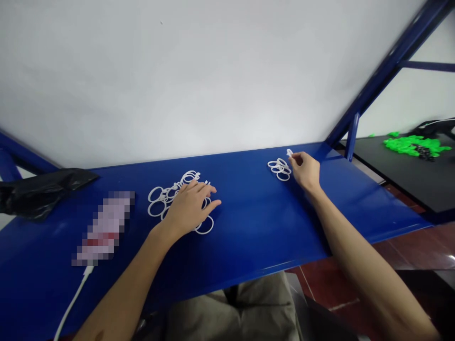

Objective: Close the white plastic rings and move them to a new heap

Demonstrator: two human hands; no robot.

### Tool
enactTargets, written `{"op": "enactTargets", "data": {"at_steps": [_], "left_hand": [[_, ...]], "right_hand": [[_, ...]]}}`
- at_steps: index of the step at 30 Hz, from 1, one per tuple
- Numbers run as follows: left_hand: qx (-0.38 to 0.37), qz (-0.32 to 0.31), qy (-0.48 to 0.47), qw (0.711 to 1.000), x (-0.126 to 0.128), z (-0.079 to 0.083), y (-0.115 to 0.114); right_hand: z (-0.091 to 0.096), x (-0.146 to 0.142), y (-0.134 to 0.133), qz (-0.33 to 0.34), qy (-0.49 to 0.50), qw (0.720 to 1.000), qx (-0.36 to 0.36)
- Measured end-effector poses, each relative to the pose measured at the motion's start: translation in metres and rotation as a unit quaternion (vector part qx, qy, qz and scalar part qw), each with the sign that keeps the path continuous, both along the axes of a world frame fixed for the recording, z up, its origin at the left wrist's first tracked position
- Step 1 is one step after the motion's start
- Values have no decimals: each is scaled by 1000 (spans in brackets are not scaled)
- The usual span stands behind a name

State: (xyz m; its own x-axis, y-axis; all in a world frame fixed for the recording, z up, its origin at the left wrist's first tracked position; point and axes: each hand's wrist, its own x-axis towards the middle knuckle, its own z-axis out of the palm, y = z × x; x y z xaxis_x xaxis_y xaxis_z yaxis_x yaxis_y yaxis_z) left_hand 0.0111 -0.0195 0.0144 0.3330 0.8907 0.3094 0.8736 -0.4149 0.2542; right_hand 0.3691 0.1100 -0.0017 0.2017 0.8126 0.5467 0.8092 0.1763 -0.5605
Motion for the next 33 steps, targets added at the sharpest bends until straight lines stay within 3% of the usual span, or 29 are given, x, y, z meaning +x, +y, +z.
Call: {"op": "enactTargets", "data": {"at_steps": [4, 8, 15, 19, 24, 33], "left_hand": [[-36, -13, 17, 999, -1, 0, -3], [-60, -19, 15, 998, 0, 2, -5], [-72, -39, 17, 997, 4, 4, -7], [-61, -43, 16, 997, 2, 4, -6], [-56, -36, -1, 998, 0, 4, -5], [-46, -18, -17, 999, -5, 7, -4]], "right_hand": [[-10, 8, 12, -12, 18, 998, -64], [-13, 1, 13, 31, 17, 997, -76], [-10, 1, 12, 38, 13, 997, -72], [-6, 15, 6, 51, -57, 996, -46], [-1, 30, -3, 100, -156, 978, -100], [5, 28, -9, 111, -158, 972, -131]]}}
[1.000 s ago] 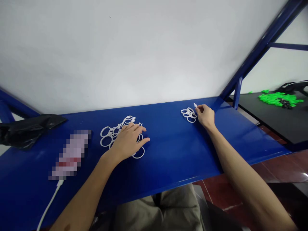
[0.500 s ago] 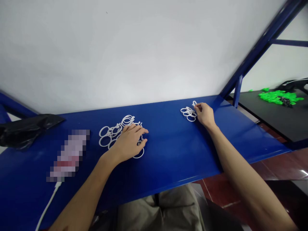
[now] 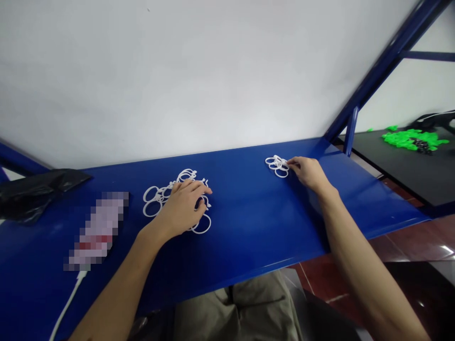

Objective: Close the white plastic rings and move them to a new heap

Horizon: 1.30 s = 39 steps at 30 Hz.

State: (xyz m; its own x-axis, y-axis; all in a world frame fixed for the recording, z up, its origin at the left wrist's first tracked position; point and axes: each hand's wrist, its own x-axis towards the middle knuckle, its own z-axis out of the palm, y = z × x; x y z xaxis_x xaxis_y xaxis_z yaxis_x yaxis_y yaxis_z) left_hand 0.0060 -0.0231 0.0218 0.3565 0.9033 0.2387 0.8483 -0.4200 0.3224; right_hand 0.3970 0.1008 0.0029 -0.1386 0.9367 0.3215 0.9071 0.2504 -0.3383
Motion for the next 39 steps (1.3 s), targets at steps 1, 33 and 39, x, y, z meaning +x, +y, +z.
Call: {"op": "enactTargets", "data": {"at_steps": [1, 33, 39], "left_hand": [[-1, 2, 1, 1000, -1, 0, 0], [42, -22, -45, 998, 6, 6, -3], [98, 6, -172, 980, 29, 4, -7]], "right_hand": [[1, 0, -1, -2, -1, 1000, 1], [3, -98, -50, 256, 38, 957, 131], [7, -127, -80, 362, 69, 925, 92]]}}
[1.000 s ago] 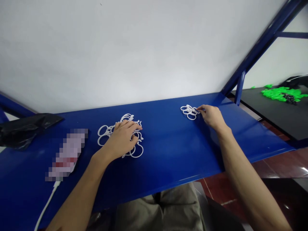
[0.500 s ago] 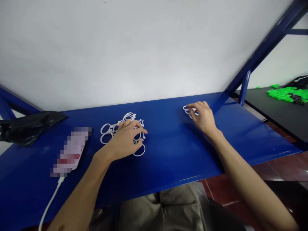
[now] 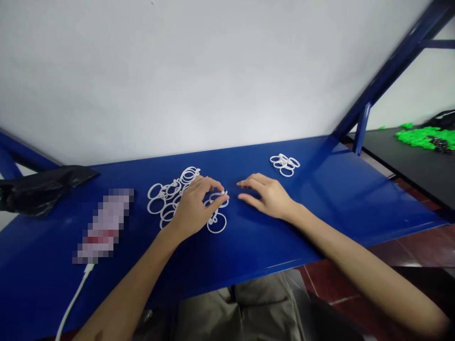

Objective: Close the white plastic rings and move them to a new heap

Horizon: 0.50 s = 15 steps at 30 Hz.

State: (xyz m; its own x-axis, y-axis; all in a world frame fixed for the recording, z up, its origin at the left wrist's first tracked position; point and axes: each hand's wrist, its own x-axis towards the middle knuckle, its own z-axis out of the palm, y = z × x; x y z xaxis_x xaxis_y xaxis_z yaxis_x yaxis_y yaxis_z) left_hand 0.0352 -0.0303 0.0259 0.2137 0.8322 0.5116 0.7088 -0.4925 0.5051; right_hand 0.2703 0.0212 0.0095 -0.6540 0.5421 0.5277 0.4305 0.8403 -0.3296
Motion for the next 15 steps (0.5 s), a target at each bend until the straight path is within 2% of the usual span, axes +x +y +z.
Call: {"op": "enactTargets", "data": {"at_steps": [3, 8, 12, 15], "left_hand": [[-13, 4, -54, 998, 10, -5, -3], [-54, -19, -107, 993, 15, -10, -3], [-40, -44, 12, 998, 14, -16, -1], [-45, -57, 97, 993, 14, -21, 1]], "right_hand": [[-1, -15, -16, 38, 16, 999, -35], [-7, -20, -18, 22, 78, 994, -75], [-7, -15, -9, -7, 117, 988, -102], [-8, -12, -4, 1, 105, 990, -91]]}}
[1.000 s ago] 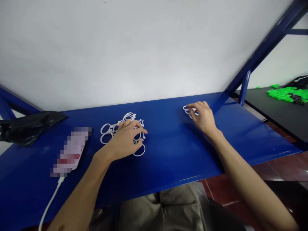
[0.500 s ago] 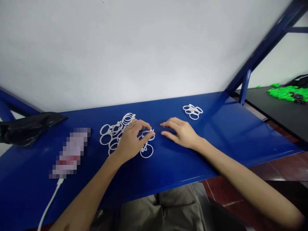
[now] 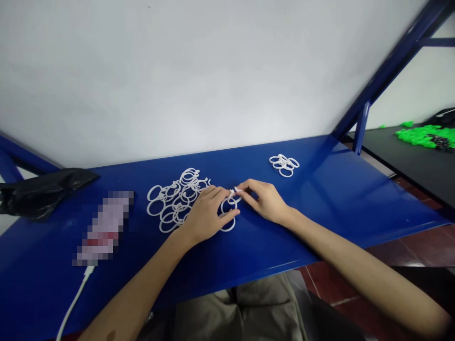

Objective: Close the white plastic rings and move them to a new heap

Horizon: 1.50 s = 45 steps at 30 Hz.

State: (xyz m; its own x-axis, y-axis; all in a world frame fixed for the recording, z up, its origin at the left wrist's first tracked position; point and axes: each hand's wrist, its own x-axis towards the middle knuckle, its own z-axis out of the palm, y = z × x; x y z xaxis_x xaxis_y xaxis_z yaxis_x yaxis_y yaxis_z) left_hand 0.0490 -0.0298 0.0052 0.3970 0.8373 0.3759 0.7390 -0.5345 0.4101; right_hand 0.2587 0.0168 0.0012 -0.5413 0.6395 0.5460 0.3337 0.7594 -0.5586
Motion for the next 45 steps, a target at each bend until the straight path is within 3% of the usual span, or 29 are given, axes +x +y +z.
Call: {"op": "enactTargets", "data": {"at_steps": [8, 16, 22, 29, 31, 38, 45], "left_hand": [[-48, 15, -67, 996, -1, 1, -1], [-44, 49, -110, 992, -1, 8, 2], [-66, 86, -138, 984, -7, 14, 4], [-49, -8, -35, 998, 3, 2, 1], [-37, -10, -19, 999, 4, -1, 2], [16, 165, -5, 986, -2, 1, 5], [32, 221, 30, 974, -6, -2, 6]], "right_hand": [[1, 8, 7, -6, -87, 991, 101], [3, 8, 5, 45, -61, 993, 90], [3, 11, 9, 29, -23, 997, 68], [2, 10, 9, 23, -15, 998, 62], [3, 10, 9, 23, -15, 998, 60], [4, 12, 9, 37, -21, 998, 45], [8, 9, 3, 65, -38, 996, 47]]}}
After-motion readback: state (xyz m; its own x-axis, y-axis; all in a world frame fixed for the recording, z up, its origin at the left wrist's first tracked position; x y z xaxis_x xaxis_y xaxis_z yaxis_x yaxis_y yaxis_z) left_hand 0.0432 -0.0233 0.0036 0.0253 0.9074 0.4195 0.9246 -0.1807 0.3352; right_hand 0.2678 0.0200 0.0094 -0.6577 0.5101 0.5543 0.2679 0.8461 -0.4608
